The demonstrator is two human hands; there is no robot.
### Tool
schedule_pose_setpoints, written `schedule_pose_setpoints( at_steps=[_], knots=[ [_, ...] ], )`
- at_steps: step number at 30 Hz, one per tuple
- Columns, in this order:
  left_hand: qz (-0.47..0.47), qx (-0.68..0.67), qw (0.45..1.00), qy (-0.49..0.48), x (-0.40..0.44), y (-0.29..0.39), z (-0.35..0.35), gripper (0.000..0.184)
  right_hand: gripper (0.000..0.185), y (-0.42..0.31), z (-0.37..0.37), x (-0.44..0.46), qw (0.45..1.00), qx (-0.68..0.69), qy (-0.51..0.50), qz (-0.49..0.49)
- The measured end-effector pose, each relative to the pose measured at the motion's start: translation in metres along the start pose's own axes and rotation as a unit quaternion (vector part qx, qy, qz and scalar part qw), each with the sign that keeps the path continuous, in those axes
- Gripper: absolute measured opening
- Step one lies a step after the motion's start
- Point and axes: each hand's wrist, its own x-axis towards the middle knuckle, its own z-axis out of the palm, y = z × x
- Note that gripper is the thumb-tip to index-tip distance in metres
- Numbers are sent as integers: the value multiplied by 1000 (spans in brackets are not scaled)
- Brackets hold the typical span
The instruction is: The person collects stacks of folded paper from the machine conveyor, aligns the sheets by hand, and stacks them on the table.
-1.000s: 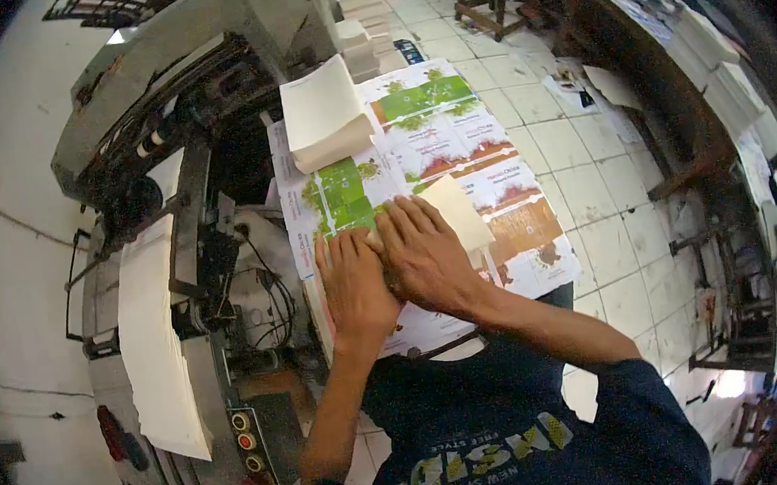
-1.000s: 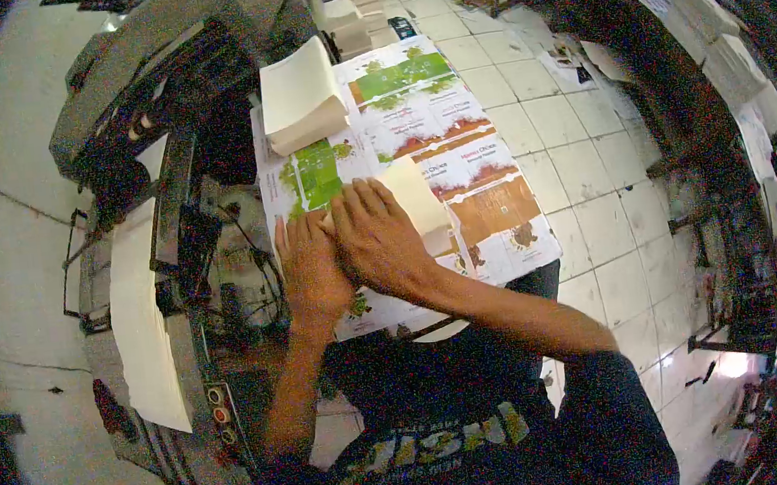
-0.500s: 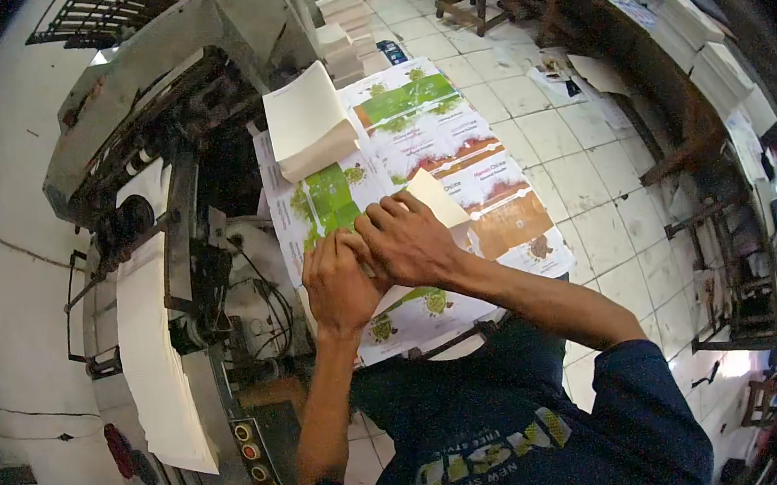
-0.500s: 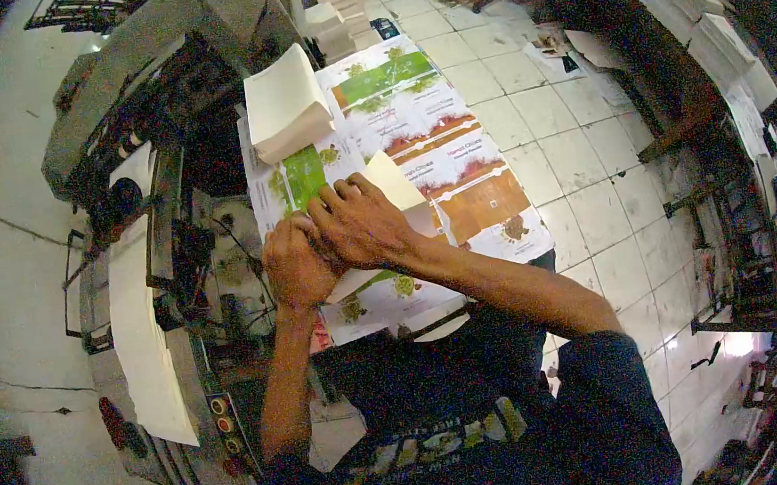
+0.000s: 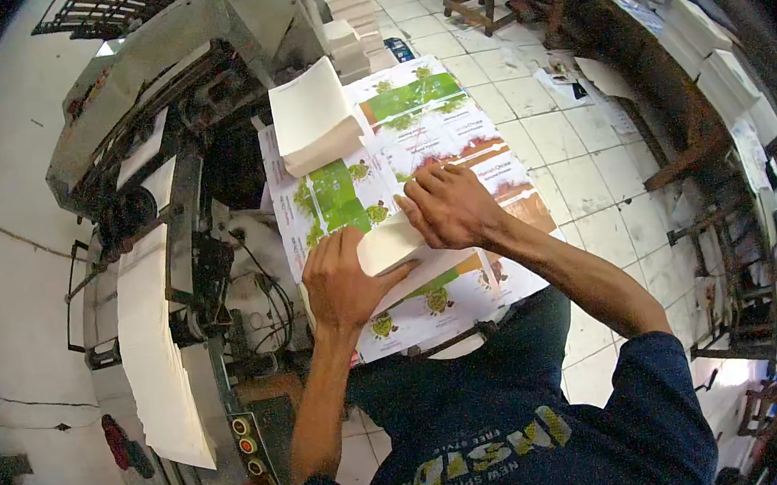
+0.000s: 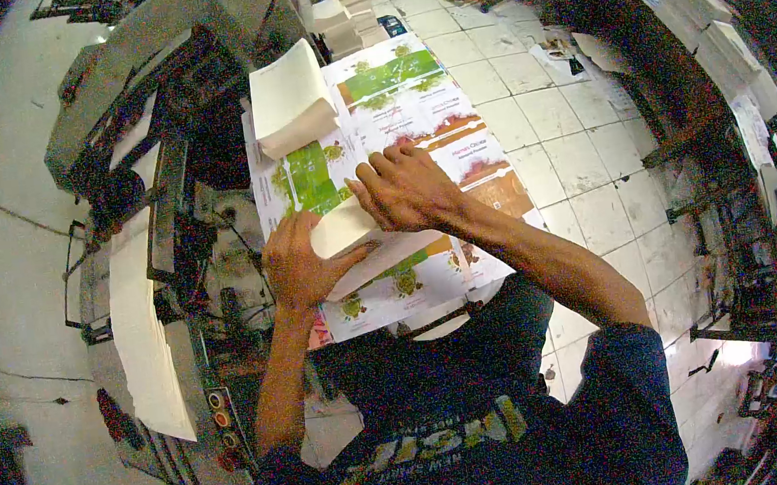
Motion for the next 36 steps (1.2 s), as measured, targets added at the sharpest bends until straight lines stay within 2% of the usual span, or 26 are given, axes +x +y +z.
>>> schedule_pose_setpoints(
  at_steps=[2, 4, 9, 12, 14, 15, 17, 18, 21, 22, 23, 24, 25, 26, 27, 28, 29, 30, 31, 33, 34, 35, 36],
  knots=[
    [14, -5, 1000, 17, -2, -3, -4, 69, 14, 0, 0, 0, 1000, 1, 7, 6],
    [5, 72, 997, 32, -5, -5, -18, 70, 15, -2, -3, -1, 1000, -3, 4, 12],
    [35, 64, 996, 54, -14, -22, -24, 73, 16, -5, -3, 0, 1000, 4, -5, 15],
    [28, 34, 999, 17, -12, -23, -23, 71, 17, -3, 1, -4, 1000, 1, 27, 9],
    [-48, 86, 992, -85, -9, -12, -36, 78, 17, -2, 5, -2, 999, 6, 32, 6],
    [-41, 89, 991, -87, -3, -4, -41, 78, 17, -2, 4, 0, 999, 6, 37, 12],
    [-41, 183, 972, -143, -3, 20, -41, 96, 17, -5, 0, -2, 1000, 5, 24, 11],
    [4, 117, 990, -82, 3, 29, -29, 113, 20, -6, -3, -1, 1000, 3, 4, 19],
    [16, 109, 989, -94, 7, 47, 13, 103, 27, -7, -5, -5, 998, 23, 48, 17],
    [40, 236, 968, -78, 1, 17, 54, 92, 37, -7, -9, -7, 995, 55, -35, 73],
    [43, 235, 968, -75, 6, 16, 46, 92, 37, -6, -14, -9, 995, 51, -33, 74],
    [20, 154, 984, -91, 10, 20, 31, 84, 44, -6, -20, -15, 977, 171, 50, 117],
    [-7, 71, 992, -106, 11, 26, 16, 76, 53, -6, -24, -22, 936, 289, 129, 156],
    [-23, 15, 997, -77, 12, 30, 5, 73, 71, 3, -29, -33, 904, 355, 117, 207],
    [-25, 20, 997, -71, 11, 30, -5, 73, 79, 19, -11, -59, 876, 380, 147, 258],
    [-55, -30, 996, -59, 6, 28, -16, 73, 95, 24, -15, -73, 816, 474, 124, 308],
    [-85, -80, 992, -49, 3, 28, -27, 73, 109, 24, -5, -93, 724, 588, 129, 337],
    [-141, -194, 970, -28, 4, 30, -38, 74, 113, 19, -5, -105, 729, 599, 89, 318],
    [-146, -190, 971, -23, 4, 28, -40, 74, 118, 10, -4, -113, 734, 609, 45, 297],
    [-232, -415, 879, -13, 0, 24, -45, 69, 125, -26, -18, -108, 777, 564, -48, 278],
    [-156, -438, 885, -1, -2, 21, -43, 65, 102, -34, -19, -101, 820, 521, -22, 237],
    [-159, -432, 887, 8, -7, 17, -32, 65, 102, -33, -21, -91, 820, 525, -26, 228],
    [-235, -635, 735, 40, -16, 11, -12, 64, 90, -28, -24, -81, 820, 520, -30, 238]
  ],
)
